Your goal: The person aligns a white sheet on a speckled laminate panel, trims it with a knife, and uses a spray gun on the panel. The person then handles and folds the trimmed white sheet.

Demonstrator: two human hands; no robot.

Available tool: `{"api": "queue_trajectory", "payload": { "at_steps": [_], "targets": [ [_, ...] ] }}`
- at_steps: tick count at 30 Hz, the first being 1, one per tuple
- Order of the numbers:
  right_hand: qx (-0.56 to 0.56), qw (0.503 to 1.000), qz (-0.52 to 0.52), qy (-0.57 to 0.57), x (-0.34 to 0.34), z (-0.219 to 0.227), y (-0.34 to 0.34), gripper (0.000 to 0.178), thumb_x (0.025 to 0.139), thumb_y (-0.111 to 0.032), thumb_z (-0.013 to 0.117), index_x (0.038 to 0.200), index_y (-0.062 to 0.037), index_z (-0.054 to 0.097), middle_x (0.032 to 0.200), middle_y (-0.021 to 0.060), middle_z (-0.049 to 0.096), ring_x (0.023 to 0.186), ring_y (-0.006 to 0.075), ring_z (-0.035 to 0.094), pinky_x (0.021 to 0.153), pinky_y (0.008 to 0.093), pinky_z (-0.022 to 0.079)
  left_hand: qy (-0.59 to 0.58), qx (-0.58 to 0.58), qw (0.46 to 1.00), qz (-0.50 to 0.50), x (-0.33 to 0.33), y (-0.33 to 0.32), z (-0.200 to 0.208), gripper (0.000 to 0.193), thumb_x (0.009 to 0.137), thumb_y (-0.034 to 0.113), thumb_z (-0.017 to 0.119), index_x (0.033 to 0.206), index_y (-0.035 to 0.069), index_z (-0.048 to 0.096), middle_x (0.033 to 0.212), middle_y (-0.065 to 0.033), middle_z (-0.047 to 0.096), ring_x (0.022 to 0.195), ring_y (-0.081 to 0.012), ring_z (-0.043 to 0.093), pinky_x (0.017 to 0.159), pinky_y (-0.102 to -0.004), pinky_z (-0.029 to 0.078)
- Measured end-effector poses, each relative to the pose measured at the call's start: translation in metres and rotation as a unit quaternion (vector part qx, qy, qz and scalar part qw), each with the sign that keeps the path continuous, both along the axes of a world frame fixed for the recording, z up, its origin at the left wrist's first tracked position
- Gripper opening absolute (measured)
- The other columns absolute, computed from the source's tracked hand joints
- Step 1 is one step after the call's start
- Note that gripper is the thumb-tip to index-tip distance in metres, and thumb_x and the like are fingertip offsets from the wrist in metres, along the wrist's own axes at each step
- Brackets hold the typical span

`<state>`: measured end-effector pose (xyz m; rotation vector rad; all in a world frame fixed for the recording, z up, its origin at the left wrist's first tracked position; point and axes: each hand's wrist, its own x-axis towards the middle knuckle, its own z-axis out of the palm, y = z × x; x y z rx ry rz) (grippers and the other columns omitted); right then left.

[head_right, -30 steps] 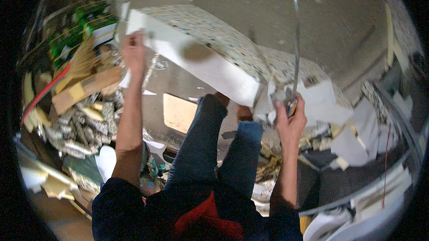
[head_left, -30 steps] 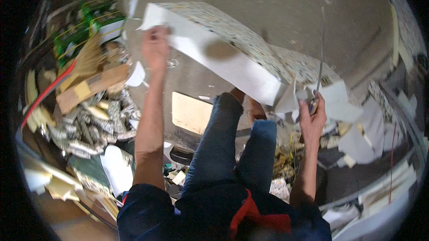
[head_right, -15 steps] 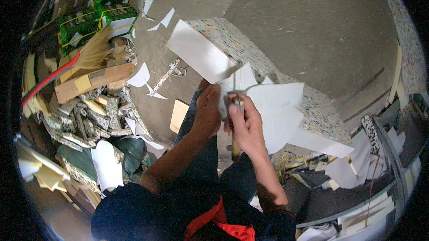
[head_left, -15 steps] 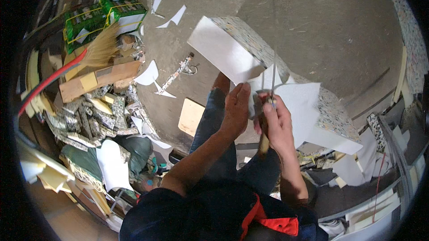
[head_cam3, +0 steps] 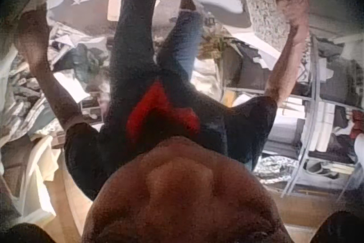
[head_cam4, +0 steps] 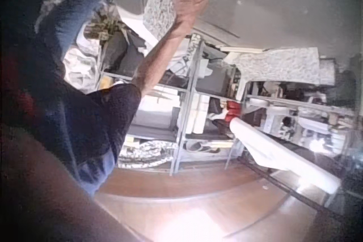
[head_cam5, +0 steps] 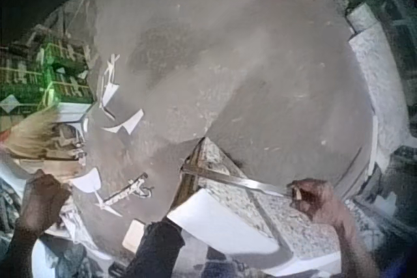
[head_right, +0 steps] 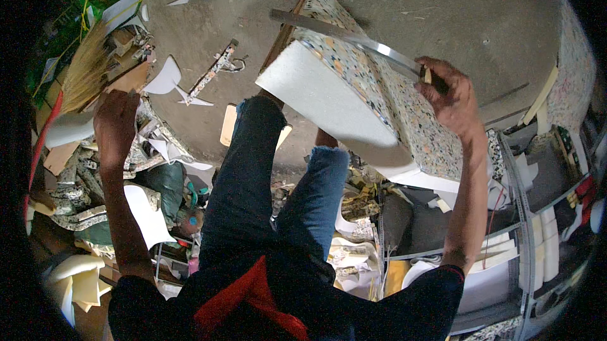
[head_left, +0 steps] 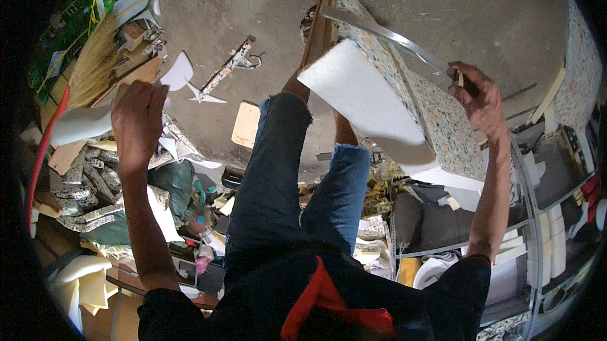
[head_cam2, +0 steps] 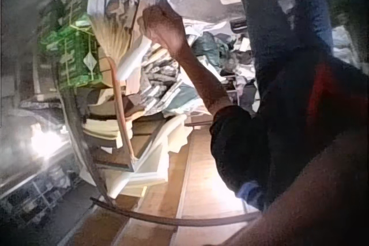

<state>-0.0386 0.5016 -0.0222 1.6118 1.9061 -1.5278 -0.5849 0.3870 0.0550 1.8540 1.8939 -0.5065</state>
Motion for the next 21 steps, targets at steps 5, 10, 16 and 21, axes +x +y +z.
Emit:
{"api": "queue_trajectory", "payload": {
  "at_steps": [5, 10, 16, 21],
  "targets": [
    [-0.067, 0.996, 0.047, -0.042, -0.021, -0.013, 0.037, 0.038, 0.082, -0.01, 0.075, 0.119, -0.0023, 0.066, 0.092, 0.0106, 0.066, 0.076, 0.0173, 0.059, 0.071, 0.0325, 0.048, -0.093, 0.009, 0.99, 0.105, 0.039, 0.019, -0.045, 0.015, 0.088, 0.016, 0.068, 0.102, 0.011, 0.065, 0.081, -0.0113, 0.065, 0.075, -0.0308, 0.062, 0.07, -0.0452, 0.045],
    [-0.046, 0.996, 0.069, -0.037, -0.014, 0.024, 0.026, 0.042, 0.08, -0.01, 0.076, 0.12, -0.0016, 0.066, 0.094, 0.0151, 0.068, 0.078, 0.0236, 0.063, 0.073, 0.0364, 0.05, -0.213, -0.013, 0.964, 0.156, 0.089, 0.041, -0.055, 0.014, 0.085, 0.011, 0.069, 0.098, 0.009, 0.066, 0.083, -0.0088, 0.068, 0.084, -0.0297, 0.067, 0.078, -0.0398, 0.05],
    [-0.026, 0.997, 0.063, -0.047, 0.002, 0.055, 0.016, 0.043, 0.08, -0.008, 0.075, 0.121, 0.0004, 0.065, 0.086, 0.0104, 0.061, 0.073, 0.0193, 0.054, 0.068, 0.0337, 0.045, -0.353, 0.075, 0.932, -0.03, 0.137, 0.081, -0.071, 0.011, 0.088, 0.02, 0.067, 0.094, 0.01, 0.067, 0.082, -0.0065, 0.068, 0.073, -0.0264, 0.062, 0.071, -0.0418, 0.046],
    [-0.038, 0.996, 0.051, -0.066, 0.006, 0.06, 0.018, 0.043, 0.078, -0.008, 0.075, 0.119, -0.0002, 0.065, 0.089, 0.016, 0.065, 0.081, 0.0275, 0.063, 0.075, 0.0373, 0.049, -0.341, 0.033, 0.927, -0.151, 0.155, 0.103, -0.095, 0.013, 0.09, 0.021, 0.063, 0.091, 0.009, 0.069, 0.079, -0.0084, 0.067, 0.075, -0.0264, 0.063, 0.076, -0.0431, 0.047]
  ]
}}
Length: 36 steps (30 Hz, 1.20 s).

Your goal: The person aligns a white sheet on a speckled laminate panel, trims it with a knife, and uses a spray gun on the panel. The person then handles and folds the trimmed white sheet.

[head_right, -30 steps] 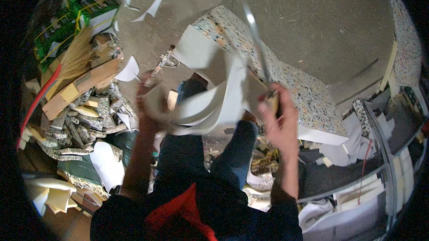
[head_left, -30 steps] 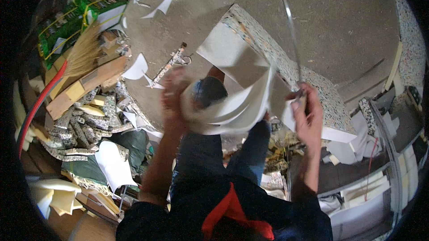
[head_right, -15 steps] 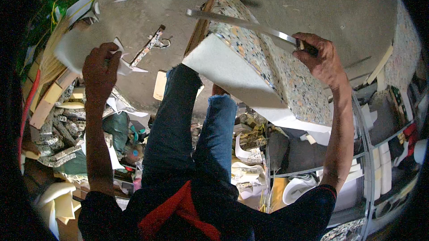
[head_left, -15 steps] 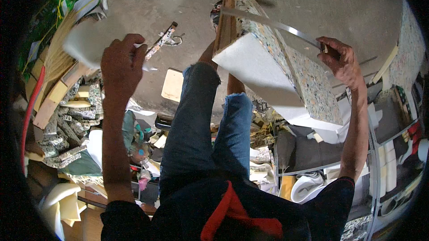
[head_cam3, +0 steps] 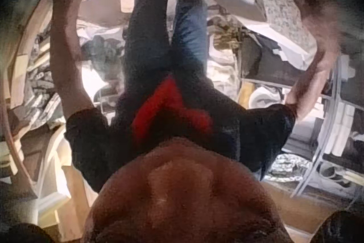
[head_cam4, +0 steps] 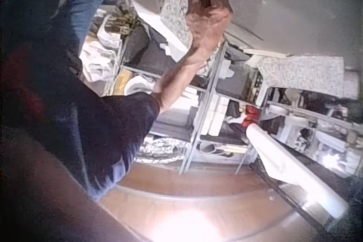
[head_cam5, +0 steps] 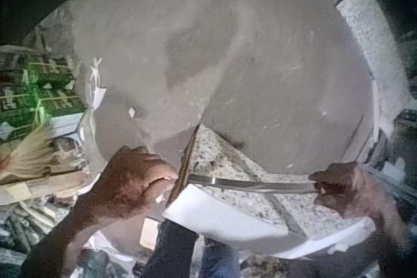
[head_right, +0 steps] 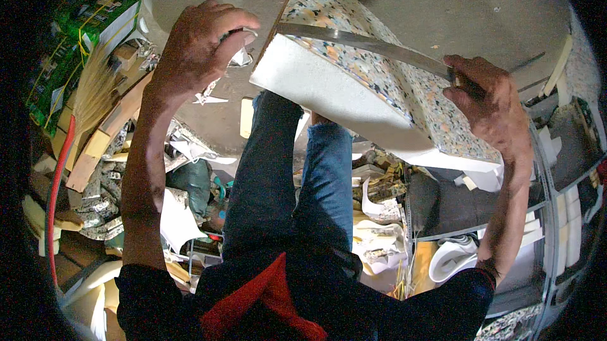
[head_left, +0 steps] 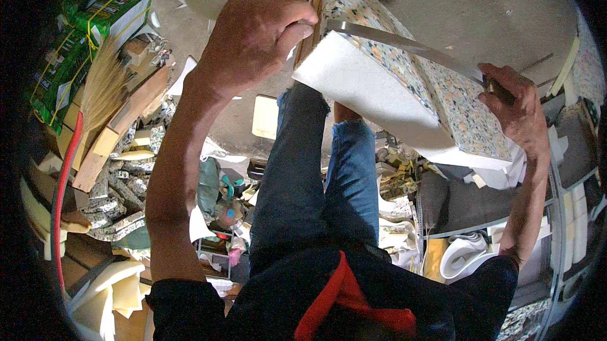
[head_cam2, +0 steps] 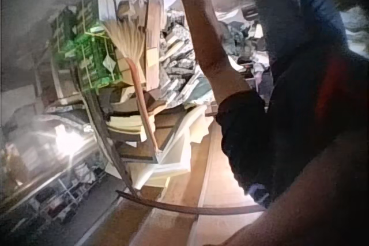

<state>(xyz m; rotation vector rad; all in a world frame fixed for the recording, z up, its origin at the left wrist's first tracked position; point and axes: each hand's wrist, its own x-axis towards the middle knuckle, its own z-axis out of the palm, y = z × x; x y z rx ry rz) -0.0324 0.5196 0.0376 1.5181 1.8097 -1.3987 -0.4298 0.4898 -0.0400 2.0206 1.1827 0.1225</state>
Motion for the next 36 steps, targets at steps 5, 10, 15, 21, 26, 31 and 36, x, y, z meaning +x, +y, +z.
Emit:
{"api": "queue_trajectory", "payload": {
  "at_steps": [5, 10, 15, 21, 26, 31, 36],
  "targets": [
    [0.009, 1.0, 0.026, 0.014, 0.005, 0.004, 0.002, 0.041, 0.079, -0.008, 0.075, 0.118, 0.0, 0.066, 0.093, 0.0171, 0.066, 0.083, 0.029, 0.064, 0.078, 0.037, 0.05, -0.064, -0.021, 0.997, -0.031, 0.011, 0.008, -0.013, 0.016, 0.09, 0.022, 0.063, 0.087, 0.008, 0.069, 0.077, -0.0103, 0.066, 0.073, -0.0269, 0.064, 0.072, -0.0425, 0.049],
    [0.036, 0.996, 0.078, 0.023, 0.004, 0.004, 0.003, 0.04, 0.081, -0.009, 0.075, 0.119, -0.0003, 0.065, 0.1, 0.0185, 0.068, 0.088, 0.0306, 0.066, 0.081, 0.0369, 0.051, -0.061, -0.085, 0.992, -0.065, 0.02, 0.017, -0.014, 0.018, 0.086, 0.018, 0.066, 0.089, 0.0, 0.068, 0.084, -0.0133, 0.065, 0.082, -0.0308, 0.064, 0.075, -0.0409, 0.049],
    [-0.009, 0.999, 0.045, -0.018, -0.005, 0.011, 0.006, 0.041, 0.081, -0.011, 0.074, 0.12, -0.0015, 0.066, 0.101, 0.0189, 0.07, 0.09, 0.0311, 0.068, 0.083, 0.0372, 0.052, -0.08, -0.115, 0.987, -0.079, 0.024, 0.023, -0.015, 0.017, 0.087, 0.016, 0.065, 0.086, -0.001, 0.066, 0.082, -0.0135, 0.063, 0.082, -0.0308, 0.064, 0.075, -0.0416, 0.048],
    [0.044, 0.993, 0.109, -0.013, -0.013, 0.019, 0.011, 0.039, 0.081, -0.011, 0.075, 0.117, -0.002, 0.067, 0.097, 0.0179, 0.07, 0.085, 0.0317, 0.068, 0.078, 0.0383, 0.053, -0.081, -0.129, 0.986, -0.066, 0.021, 0.021, -0.018, 0.017, 0.088, 0.017, 0.065, 0.085, 0.0, 0.065, 0.082, -0.0125, 0.063, 0.082, -0.0313, 0.063, 0.075, -0.0425, 0.048],
    [0.057, 0.992, 0.111, 0.019, -0.027, 0.018, 0.01, 0.047, 0.08, -0.009, 0.072, 0.124, 0.002, 0.062, 0.086, 0.0173, 0.064, 0.075, 0.0274, 0.061, 0.074, 0.037, 0.048, -0.068, -0.123, 0.988, -0.066, 0.019, 0.023, -0.018, 0.018, 0.088, 0.02, 0.066, 0.087, 0.003, 0.065, 0.082, -0.012, 0.064, 0.081, -0.0315, 0.064, 0.074, -0.0429, 0.049],
    [0.036, 0.995, 0.089, -0.035, -0.041, 0.037, 0.018, 0.04, 0.079, -0.009, 0.076, 0.117, -0.0015, 0.066, 0.09, 0.0156, 0.068, 0.079, 0.0299, 0.066, 0.075, 0.0389, 0.052, -0.039, -0.187, 0.978, -0.088, 0.017, 0.03, -0.016, 0.018, 0.086, 0.02, 0.058, 0.086, 0.004, 0.064, 0.091, -0.0161, 0.064, 0.093, -0.0373, 0.062, 0.083, -0.0494, 0.047],
    [0.062, 0.993, 0.104, -0.008, -0.046, 0.042, 0.02, 0.042, 0.078, -0.007, 0.077, 0.118, -0.0007, 0.066, 0.089, 0.0157, 0.067, 0.078, 0.0296, 0.065, 0.074, 0.0358, 0.05, -0.1, -0.146, 0.983, -0.054, 0.015, 0.027, -0.017, 0.013, 0.082, 0.013, 0.058, 0.074, 0.002, 0.06, 0.077, -0.0155, 0.062, 0.077, -0.0382, 0.063, 0.072, -0.0475, 0.049]
  ]
}}
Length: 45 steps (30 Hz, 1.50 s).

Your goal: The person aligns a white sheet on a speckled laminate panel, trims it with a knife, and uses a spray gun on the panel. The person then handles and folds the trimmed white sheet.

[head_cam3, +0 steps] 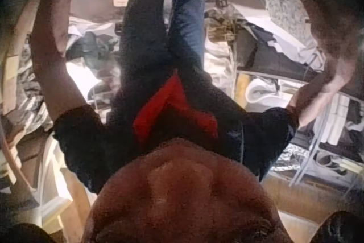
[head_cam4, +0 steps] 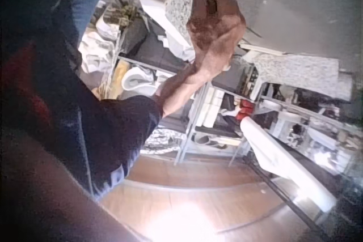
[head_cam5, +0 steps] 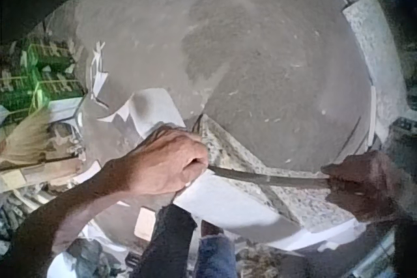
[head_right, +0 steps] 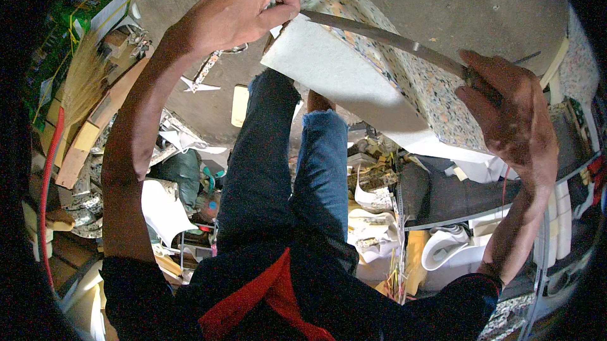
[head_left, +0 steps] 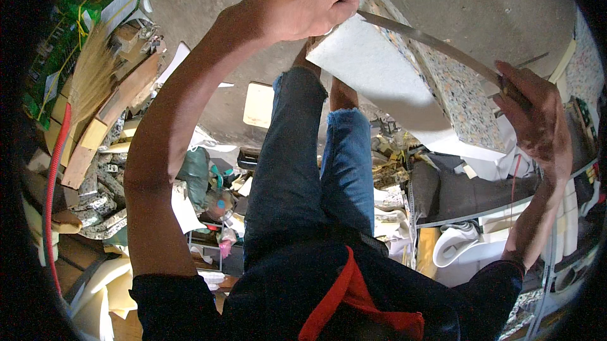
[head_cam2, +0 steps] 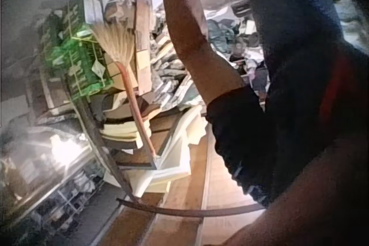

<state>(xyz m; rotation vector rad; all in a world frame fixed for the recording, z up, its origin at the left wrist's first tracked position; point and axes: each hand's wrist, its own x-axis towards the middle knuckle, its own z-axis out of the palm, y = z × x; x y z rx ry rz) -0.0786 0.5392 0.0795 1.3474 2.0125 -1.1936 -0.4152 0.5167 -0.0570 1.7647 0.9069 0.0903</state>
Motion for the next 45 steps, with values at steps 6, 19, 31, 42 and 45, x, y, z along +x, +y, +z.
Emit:
{"api": "queue_trajectory", "payload": {
  "at_steps": [6, 19, 31, 42, 45],
  "targets": [
    [0.091, 0.991, 0.05, 0.087, -0.01, -0.008, -0.007, 0.047, 0.077, -0.009, 0.079, 0.121, -0.0021, 0.064, 0.087, 0.0155, 0.066, 0.076, 0.0285, 0.065, 0.072, 0.0357, 0.051, -0.001, 0.0, 1.0, 0.025, -0.006, -0.004, -0.002, 0.014, 0.083, 0.012, 0.058, 0.074, 0.001, 0.059, 0.076, -0.017, 0.061, 0.077, -0.0386, 0.064, 0.072, -0.0477, 0.049],
    [0.144, 0.965, 0.205, 0.079, -0.049, -0.017, 0.006, 0.043, 0.082, -0.013, 0.074, 0.123, -0.0049, 0.062, 0.102, 0.0122, 0.066, 0.09, 0.0268, 0.065, 0.081, 0.038, 0.052, 0.032, 0.009, 0.995, 0.093, -0.028, -0.012, -0.002, 0.013, 0.082, 0.012, 0.061, 0.078, 0.0, 0.063, 0.081, -0.0188, 0.063, 0.08, -0.0379, 0.064, 0.074, -0.0463, 0.05],
    [0.035, 0.958, -0.257, -0.12, 0.008, 0.036, -0.055, 0.029, 0.089, -0.018, 0.066, 0.112, -0.001, 0.062, 0.087, 0.0222, 0.069, 0.081, 0.0326, 0.069, 0.072, 0.0394, 0.051, 0.403, 0.023, 0.891, 0.207, -0.156, -0.08, 0.032, 0.028, 0.092, 0.026, 0.053, 0.101, 0.002, 0.065, 0.096, -0.0235, 0.067, 0.091, -0.0418, 0.065, 0.082, -0.0477, 0.05],
    [-0.118, 0.709, -0.621, 0.314, -0.189, 0.004, -0.208, 0.059, 0.075, -0.021, 0.081, 0.121, 0.0011, 0.05, 0.107, 0.0276, 0.062, 0.104, 0.0434, 0.062, 0.092, 0.0453, 0.05, -0.063, -0.322, 0.817, 0.474, -0.002, -0.154, 0.127, 0.039, 0.094, 0.037, 0.058, 0.111, 0.002, 0.057, 0.1, -0.007, 0.059, 0.094, -0.0196, 0.06, 0.085, -0.0366, 0.049],
    [-0.125, 0.666, -0.647, 0.351, -0.177, 0.003, -0.228, 0.065, 0.074, -0.021, 0.083, 0.124, 0.0022, 0.049, 0.108, 0.0266, 0.064, 0.105, 0.039, 0.064, 0.092, 0.0442, 0.05, -0.023, -0.256, 0.919, 0.299, -0.012, -0.154, 0.143, 0.042, 0.093, 0.034, 0.061, 0.119, 0.001, 0.055, 0.111, -0.0096, 0.06, 0.099, -0.0229, 0.061, 0.088, -0.038, 0.051]
  ]
}}
